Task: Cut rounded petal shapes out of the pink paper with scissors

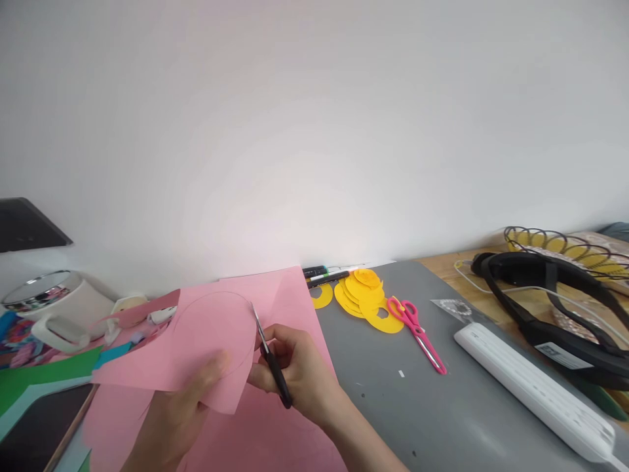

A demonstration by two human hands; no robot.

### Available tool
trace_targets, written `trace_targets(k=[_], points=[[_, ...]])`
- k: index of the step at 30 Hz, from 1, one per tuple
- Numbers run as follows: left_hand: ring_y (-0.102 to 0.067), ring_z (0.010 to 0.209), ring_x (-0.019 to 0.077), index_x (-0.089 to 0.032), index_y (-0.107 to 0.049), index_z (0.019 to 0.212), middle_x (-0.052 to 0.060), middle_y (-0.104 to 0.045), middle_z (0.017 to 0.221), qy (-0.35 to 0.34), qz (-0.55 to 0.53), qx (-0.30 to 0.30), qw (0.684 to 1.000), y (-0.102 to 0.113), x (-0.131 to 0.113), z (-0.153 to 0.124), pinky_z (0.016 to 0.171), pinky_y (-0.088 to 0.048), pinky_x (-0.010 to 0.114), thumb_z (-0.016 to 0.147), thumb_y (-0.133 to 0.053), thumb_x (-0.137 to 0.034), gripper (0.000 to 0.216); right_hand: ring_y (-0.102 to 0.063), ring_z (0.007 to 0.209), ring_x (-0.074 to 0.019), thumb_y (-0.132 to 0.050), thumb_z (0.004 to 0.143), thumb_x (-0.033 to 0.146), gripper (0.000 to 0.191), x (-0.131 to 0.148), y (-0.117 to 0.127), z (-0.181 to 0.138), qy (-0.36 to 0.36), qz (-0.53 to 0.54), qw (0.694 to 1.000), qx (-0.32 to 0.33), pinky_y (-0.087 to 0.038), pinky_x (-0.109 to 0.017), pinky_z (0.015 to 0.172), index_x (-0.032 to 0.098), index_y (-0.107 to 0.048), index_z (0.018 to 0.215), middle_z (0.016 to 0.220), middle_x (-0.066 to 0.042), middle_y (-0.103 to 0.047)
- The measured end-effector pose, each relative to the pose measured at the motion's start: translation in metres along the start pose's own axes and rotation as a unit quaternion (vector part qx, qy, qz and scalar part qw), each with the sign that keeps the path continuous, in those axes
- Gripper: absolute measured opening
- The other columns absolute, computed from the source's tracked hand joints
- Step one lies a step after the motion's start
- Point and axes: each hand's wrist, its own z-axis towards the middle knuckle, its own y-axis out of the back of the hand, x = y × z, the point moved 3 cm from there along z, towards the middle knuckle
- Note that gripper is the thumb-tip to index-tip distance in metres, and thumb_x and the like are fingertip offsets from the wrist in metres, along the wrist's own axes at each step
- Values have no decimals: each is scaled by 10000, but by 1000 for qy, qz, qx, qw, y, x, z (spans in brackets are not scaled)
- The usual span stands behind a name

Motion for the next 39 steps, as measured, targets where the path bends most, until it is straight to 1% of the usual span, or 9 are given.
trace_targets(k=[6, 10, 14, 17, 21, 27, 31, 36, 39], points=[[-600, 1035, 223, -186, -606, 1114, 88, -615, 1180, -12, 15, 28, 999, 7, 11, 0, 887, -489, 455, 861, -589, -358, 306, -418, 482, -85, -598, 633, 93, 133, -1, 0, -1, -18, -5, 1000, -7, -310, -193, 453, 184, -502, 638, 512, 75, -487], [-593, 1042, 219, -188, -587, 1145, 91, -590, 1219, -14, 20, 32, 999, 10, 15, 3, 889, -482, 458, 881, -563, -344, 308, -404, 469, -82, -621, 651, 125, 140, -1, 0, -2, -24, -8, 1000, -5, -298, -193, 448, 185, -496, 633, 490, 80, -468], [-573, 1119, 279, -220, -637, 1081, 78, -673, 1077, -10, 12, 21, 1000, 8, 13, 2, 984, -443, 461, 723, -721, -371, 398, -360, 497, -71, -731, 636, 187, 286, 1, -1, -2, -1, 21, 1000, 8, -303, -191, 470, 189, -446, 621, 534, 86, -430], [-585, 1120, 315, -235, -667, 1026, 69, -710, 957, 19, -10, 10, 1000, 5, 10, 0, 971, -477, 428, 644, -758, -362, 413, -342, 525, -74, -801, 615, 263, 367, 5, -1, -2, 16, 37, 999, 16, -317, -197, 496, 187, -442, 633, 572, 83, -406], [-632, 1048, 316, -233, -684, 996, 68, -722, 893, 59, -39, 17, 997, 0, 5, -2, 872, -546, 408, 666, -719, -386, 365, -345, 538, -84, -833, 591, 342, 402, 8, -2, 0, 17, 36, 999, 21, -323, -210, 510, 185, -470, 665, 585, 78, -395], [-600, 1110, 312, -243, -703, 940, 56, -730, 881, 60, -37, 18, 997, 1, -1, -2, 981, -473, 418, 626, -753, -359, 339, -347, 546, -87, -839, 584, 350, 407, 5, -2, 0, 19, 44, 998, 29, -319, -210, 515, 181, -485, 688, 599, 76, -389], [-610, 1095, 310, -238, -712, 923, 60, -734, 867, 62, -41, 20, 997, 1, -2, -2, 1000, -456, 419, 638, -747, -371, 317, -320, 529, -78, -839, 590, 343, 410, 4, -2, 1, 13, 40, 999, 27, -302, -204, 498, 184, -470, 671, 581, 85, -359], [-658, 995, 327, -220, -717, 937, 89, -738, 839, 55, -54, 27, 997, -3, -4, -2, 843, -561, 421, 674, -703, -444, 346, -310, 518, -75, -830, 605, 359, 432, 2, 0, -1, 7, 23, 1000, 18, -283, -200, 480, 193, -433, 642, 563, 90, -346], [-666, 970, 328, -221, -718, 949, 90, -739, 811, 40, -54, 27, 997, -5, -7, -3, 830, -566, 430, 696, -678, -446, 341, -308, 516, -73, -823, 615, 353, 429, 2, -1, -1, 6, 16, 1000, 20, -276, -200, 476, 194, -425, 636, 558, 90, -349]])
